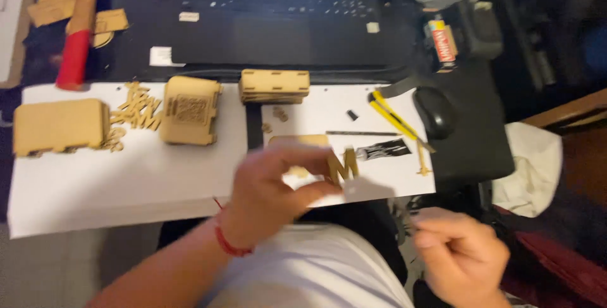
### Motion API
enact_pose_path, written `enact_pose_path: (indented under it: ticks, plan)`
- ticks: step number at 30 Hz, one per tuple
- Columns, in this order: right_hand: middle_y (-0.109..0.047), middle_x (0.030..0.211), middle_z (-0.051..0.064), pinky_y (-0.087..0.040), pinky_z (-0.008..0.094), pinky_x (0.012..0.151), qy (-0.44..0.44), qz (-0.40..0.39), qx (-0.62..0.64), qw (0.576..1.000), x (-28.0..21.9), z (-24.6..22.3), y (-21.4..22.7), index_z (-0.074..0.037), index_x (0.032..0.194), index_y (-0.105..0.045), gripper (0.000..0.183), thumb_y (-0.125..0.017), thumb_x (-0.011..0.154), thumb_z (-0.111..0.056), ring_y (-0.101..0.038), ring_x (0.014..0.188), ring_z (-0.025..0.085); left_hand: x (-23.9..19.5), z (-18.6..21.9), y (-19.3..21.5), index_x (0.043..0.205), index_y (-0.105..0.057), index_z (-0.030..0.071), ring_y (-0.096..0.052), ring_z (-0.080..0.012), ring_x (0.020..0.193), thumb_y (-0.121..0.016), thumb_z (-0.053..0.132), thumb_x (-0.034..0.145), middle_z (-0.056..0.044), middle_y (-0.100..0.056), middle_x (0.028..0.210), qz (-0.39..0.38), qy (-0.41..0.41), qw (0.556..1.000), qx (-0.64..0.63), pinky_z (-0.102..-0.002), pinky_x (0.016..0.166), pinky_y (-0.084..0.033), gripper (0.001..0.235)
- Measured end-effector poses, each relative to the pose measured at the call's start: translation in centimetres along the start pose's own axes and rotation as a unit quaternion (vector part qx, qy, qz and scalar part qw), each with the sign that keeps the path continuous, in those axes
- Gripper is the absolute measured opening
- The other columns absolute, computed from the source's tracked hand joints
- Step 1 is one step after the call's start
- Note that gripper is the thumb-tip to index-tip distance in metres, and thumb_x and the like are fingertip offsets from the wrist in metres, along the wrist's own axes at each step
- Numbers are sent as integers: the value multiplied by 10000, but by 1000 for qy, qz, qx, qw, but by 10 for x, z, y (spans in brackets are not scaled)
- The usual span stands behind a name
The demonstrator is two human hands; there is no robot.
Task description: Assembling a laser-cut wooden sign by gluing individual letters and numbers onto a base plate.
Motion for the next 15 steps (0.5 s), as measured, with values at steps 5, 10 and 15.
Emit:
enact_pose_path:
  ticks: [5, 10, 15]
  plan:
    - [-568, 751, 123, -395, 216, 490, -68, 67, 114, 989, -5, 17, 0, 5, 998, -593, 209, -623, 909, -181, -497, 526, 93, -2, -36, 68, 1127, -661, 13, -730, -164, 861, -831, -7, 726, -125, -744, 960, 91, 69, 990, -78, -267, 821, -640, 436]
    - [-463, 519, 102, -341, 236, 473, -116, 64, 142, 981, 0, 30, -8, 10, 907, -537, 228, -557, 947, -214, -416, 445, 116, -16, -35, 102, 1187, -643, -29, -508, -69, 747, -766, -75, 796, 21, -518, 765, 120, 88, 986, 74, -226, 798, -518, 412]
    - [-592, 550, 67, -474, 182, 509, -137, -6, 155, 978, -13, 56, -30, 6, 988, -641, 141, -619, 907, -107, -543, 463, 87, -12, -22, 67, 998, -665, 64, -710, -198, 1079, -807, 58, 775, -93, -729, 1125, -14, 5, 983, 185, -285, 911, -579, 265]
Point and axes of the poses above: each hand's wrist, its own x-axis towards the middle knuckle, its own y-axis out of the back of the hand, z = x × y, the point moved 4 cm from there along x, towards the middle knuckle
